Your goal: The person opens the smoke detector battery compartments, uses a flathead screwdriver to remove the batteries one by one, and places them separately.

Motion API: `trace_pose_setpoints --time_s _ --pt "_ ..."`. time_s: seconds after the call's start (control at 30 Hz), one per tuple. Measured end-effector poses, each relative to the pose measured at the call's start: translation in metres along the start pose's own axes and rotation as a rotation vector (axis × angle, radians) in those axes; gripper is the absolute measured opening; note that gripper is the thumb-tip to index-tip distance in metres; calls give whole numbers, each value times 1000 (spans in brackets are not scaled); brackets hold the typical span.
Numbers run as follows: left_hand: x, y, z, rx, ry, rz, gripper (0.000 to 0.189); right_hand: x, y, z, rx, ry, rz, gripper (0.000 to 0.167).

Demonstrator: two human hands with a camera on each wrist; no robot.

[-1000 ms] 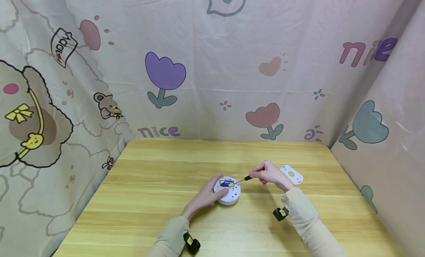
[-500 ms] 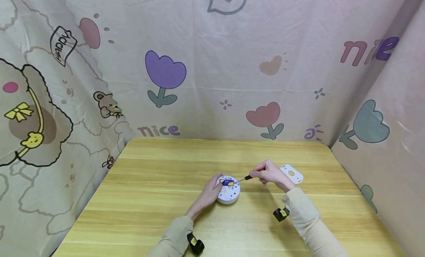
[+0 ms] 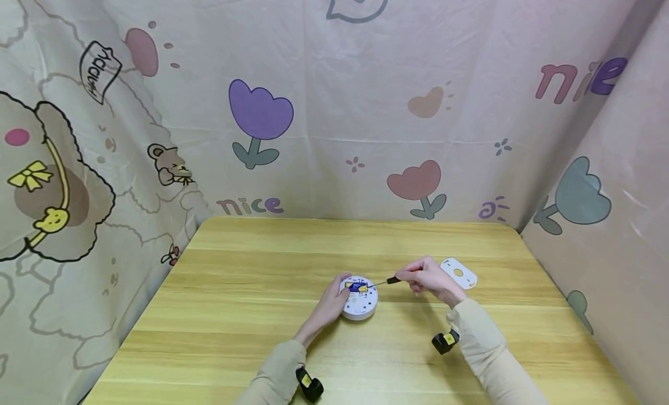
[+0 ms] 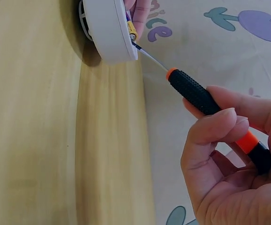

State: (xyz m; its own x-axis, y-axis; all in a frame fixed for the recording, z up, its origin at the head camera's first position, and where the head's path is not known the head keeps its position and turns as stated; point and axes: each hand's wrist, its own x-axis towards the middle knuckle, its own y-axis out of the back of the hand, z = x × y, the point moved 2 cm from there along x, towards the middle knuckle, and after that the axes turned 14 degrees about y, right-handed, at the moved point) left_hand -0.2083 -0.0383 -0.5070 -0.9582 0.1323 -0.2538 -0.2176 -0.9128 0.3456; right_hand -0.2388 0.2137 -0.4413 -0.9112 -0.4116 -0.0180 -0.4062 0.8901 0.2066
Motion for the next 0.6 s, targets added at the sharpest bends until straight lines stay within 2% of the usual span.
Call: trace_pose_setpoints --time_s 0.33,0.5,0.6 --pt "0 -2 0 -6 13 -4 49 -5 4 11 123 -36 18 33" --pt "2 -2 0 -2 5 -3 48 -6 5 12 115 -40 23 33" --pt "2 1 0 14 -26 -13 47 -6 4 11 79 -35 28 34"
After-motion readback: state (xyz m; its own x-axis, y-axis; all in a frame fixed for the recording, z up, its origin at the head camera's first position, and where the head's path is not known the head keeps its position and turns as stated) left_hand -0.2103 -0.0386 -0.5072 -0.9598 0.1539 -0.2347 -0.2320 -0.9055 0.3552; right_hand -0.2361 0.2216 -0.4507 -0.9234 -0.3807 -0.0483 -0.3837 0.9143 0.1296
